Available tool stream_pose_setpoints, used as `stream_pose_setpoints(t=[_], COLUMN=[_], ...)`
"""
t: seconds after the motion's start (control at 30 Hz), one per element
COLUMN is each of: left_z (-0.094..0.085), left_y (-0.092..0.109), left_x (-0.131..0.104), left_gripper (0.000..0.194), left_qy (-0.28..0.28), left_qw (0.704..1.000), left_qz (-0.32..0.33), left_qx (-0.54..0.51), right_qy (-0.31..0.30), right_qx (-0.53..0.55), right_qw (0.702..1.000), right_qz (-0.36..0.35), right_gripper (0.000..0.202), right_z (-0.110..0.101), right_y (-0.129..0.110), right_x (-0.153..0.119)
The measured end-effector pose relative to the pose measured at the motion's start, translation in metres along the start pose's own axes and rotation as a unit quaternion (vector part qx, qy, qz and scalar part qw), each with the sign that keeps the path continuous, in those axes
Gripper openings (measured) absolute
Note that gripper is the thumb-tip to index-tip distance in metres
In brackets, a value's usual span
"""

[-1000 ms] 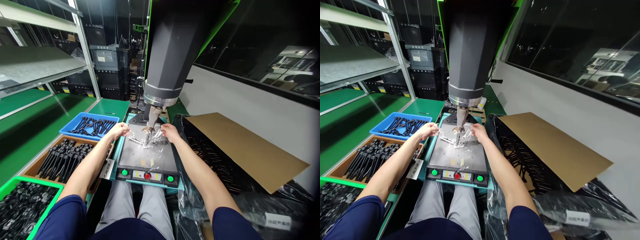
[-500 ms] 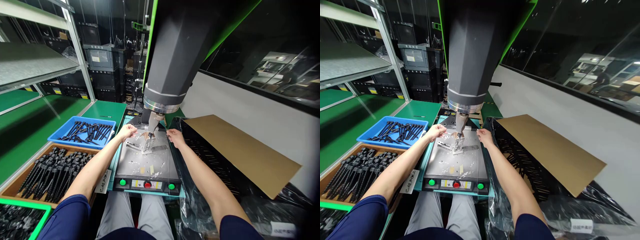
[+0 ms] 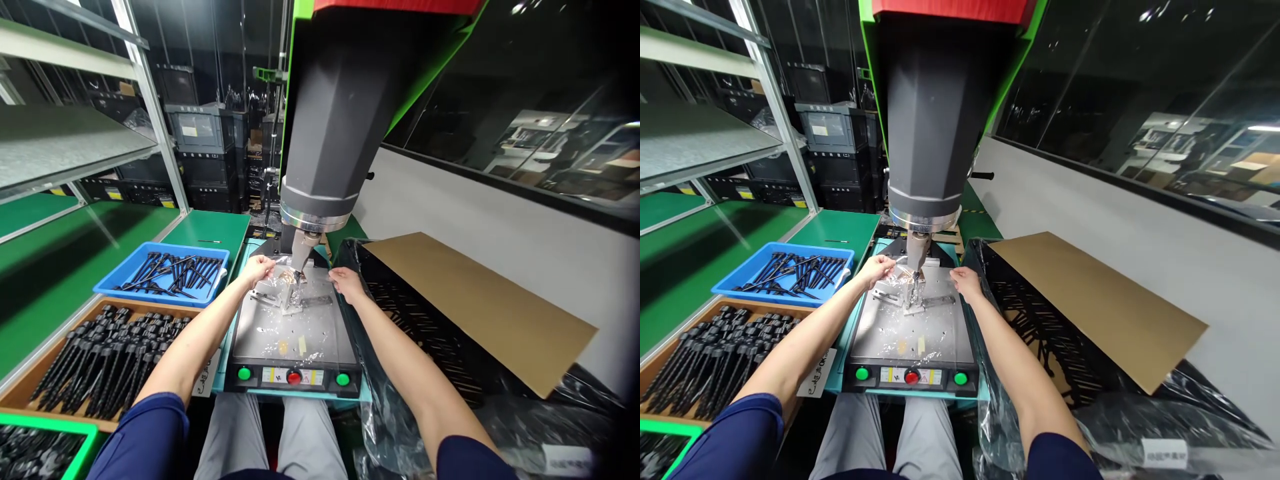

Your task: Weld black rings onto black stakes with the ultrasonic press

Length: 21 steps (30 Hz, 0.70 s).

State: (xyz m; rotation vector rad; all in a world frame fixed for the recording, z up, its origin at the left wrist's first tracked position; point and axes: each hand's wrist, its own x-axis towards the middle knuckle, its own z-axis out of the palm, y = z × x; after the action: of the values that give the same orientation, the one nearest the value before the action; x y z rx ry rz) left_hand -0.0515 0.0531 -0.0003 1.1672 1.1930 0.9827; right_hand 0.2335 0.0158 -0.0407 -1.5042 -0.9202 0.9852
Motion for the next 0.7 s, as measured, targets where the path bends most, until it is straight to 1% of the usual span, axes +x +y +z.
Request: stream_pose_setpoints(t=[0.23,0.47,0.63,0.7], left_z=[0.009,0.014,0.012,0.012], left_y=[0.000,-0.003,-0.002,-0.001], left_x=[0.005,0.011,0.008,0.007], left_gripper=[0.034,0.033,0.034,0.034], left_qy=[0.003,-0.002,0.006,0.007], left_qw=[1.000,1.000,1.000,1.000], left_qz=[0.000,-0.004,-0.009,-0.011], left_qx=[-0.002,0.002,0.007,0.009], right_qy=[0.022,0.023,0.018,0.027], right_qx=[-0.016,-0.034,-0.062,-0.079], right_qw=[1.000,0.999,0.998,0.996], right_qz=[0.015,0.028,0.015,0.000], right_gripper=[0.020,0.021,0.022,0.024], right_z=[0.003,0.000,-0.003,-0.007], right_y=[0.004,0.008,0.007,0.005], right_x=[0.003,0.003,-0.001,-0.003])
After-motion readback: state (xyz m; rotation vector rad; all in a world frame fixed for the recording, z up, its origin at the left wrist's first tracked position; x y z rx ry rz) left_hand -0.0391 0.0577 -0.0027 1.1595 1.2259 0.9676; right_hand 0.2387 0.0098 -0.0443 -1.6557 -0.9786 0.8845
